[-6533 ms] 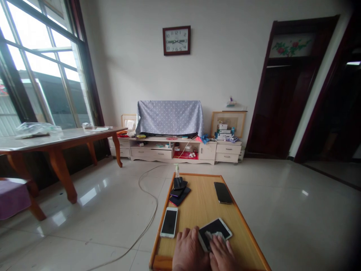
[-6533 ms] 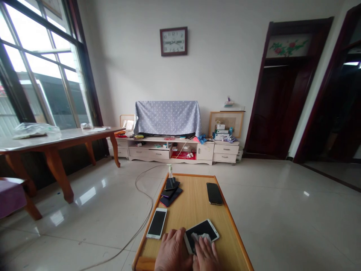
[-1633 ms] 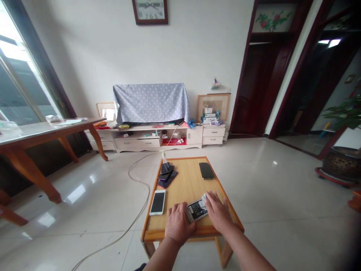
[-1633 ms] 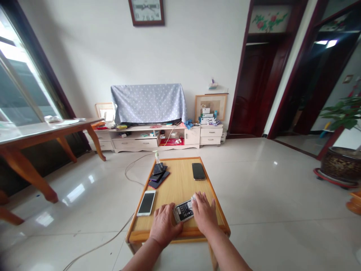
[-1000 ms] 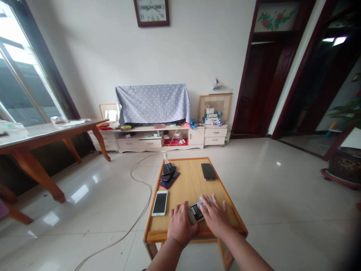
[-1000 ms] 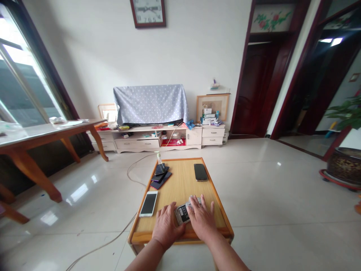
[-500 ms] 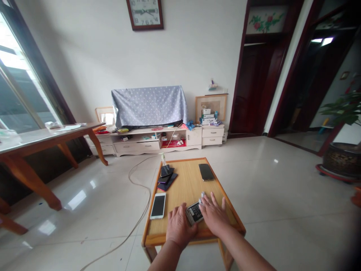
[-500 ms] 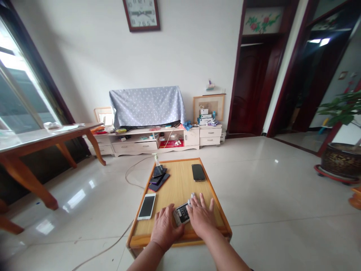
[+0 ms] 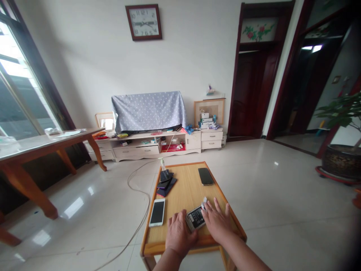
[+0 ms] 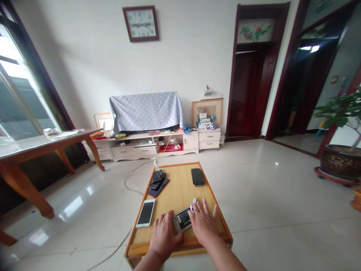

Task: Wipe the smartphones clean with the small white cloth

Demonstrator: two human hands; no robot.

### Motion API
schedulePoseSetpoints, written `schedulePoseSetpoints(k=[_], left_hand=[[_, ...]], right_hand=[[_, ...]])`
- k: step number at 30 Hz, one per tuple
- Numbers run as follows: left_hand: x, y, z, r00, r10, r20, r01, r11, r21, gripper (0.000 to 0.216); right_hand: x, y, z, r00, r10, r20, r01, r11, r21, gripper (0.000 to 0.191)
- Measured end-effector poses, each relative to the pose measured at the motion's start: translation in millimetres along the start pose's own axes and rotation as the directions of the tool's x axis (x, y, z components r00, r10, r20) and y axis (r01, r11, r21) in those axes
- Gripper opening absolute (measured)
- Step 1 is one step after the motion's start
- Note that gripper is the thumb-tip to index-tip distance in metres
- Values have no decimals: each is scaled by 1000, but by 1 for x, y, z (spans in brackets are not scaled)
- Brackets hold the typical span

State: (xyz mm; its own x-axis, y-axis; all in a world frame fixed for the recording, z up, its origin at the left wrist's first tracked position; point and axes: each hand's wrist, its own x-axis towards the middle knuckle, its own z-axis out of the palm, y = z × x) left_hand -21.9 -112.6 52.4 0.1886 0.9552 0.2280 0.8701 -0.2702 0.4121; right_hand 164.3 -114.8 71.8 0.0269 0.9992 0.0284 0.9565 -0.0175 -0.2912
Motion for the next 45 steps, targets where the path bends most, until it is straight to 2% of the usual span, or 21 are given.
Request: schedulePoseSetpoints(k=[3,5,7,9,12,15,17,21,23,28,30,32,36,38,41,45], left_hand=[[0,-2,0,1000,-11,19,10,1000,6,61],[0,-4,1,999,-6,46,6,1000,9,54],[-1,-5,1,998,-2,67,1,1000,10,52],[-1,-4,0,998,-15,60,15,1000,7,54],[-2,-1,-2,999,-28,24,28,1000,-8,65],[-2,0,-2,1000,-14,4,14,1000,-28,67],[-2,-1,-1,1000,-11,0,10,999,-32,66],[0,-2,1,1000,-25,15,25,999,-30,61],[0,-2,0,999,-31,24,31,999,-23,59],[-1,4,-4,1000,-25,17,25,1000,-11,62],[-1,5,-5,999,-24,26,24,1000,-7,61],[-1,4,-4,999,-26,36,27,1000,-1,61],[1,3,-2,997,-36,73,35,999,12,60],[2,4,-2,996,-31,87,29,999,20,59],[3,6,-4,997,-26,79,25,999,21,59],[2,8,-6,998,-12,58,11,1000,23,56]], right_hand=[[-14,-14,7,992,-121,26,120,992,39,64],[-29,-28,15,963,-266,35,261,959,114,59],[-37,-35,18,944,-329,26,323,936,140,57],[-34,-28,14,963,-270,22,266,959,100,59],[-17,0,2,998,-60,2,60,998,0,68],[-9,20,-2,999,39,-30,-41,998,-46,73],[-16,18,3,999,14,-30,-15,999,-43,75],[-40,-1,19,979,-203,27,201,978,58,70],[-42,1,20,970,-243,30,240,967,84,67],[-20,37,8,998,21,-67,-22,1000,-5,76],[-16,43,6,997,35,-70,-37,999,-21,78],[-22,35,10,998,-28,-58,28,1000,-4,77],[-49,3,20,965,-262,12,259,960,110,67],[-55,-4,19,957,-290,22,285,949,133,64],[-47,5,11,984,-178,4,177,982,67,68],[-21,34,2,1000,0,20,-1,1000,15,69]])
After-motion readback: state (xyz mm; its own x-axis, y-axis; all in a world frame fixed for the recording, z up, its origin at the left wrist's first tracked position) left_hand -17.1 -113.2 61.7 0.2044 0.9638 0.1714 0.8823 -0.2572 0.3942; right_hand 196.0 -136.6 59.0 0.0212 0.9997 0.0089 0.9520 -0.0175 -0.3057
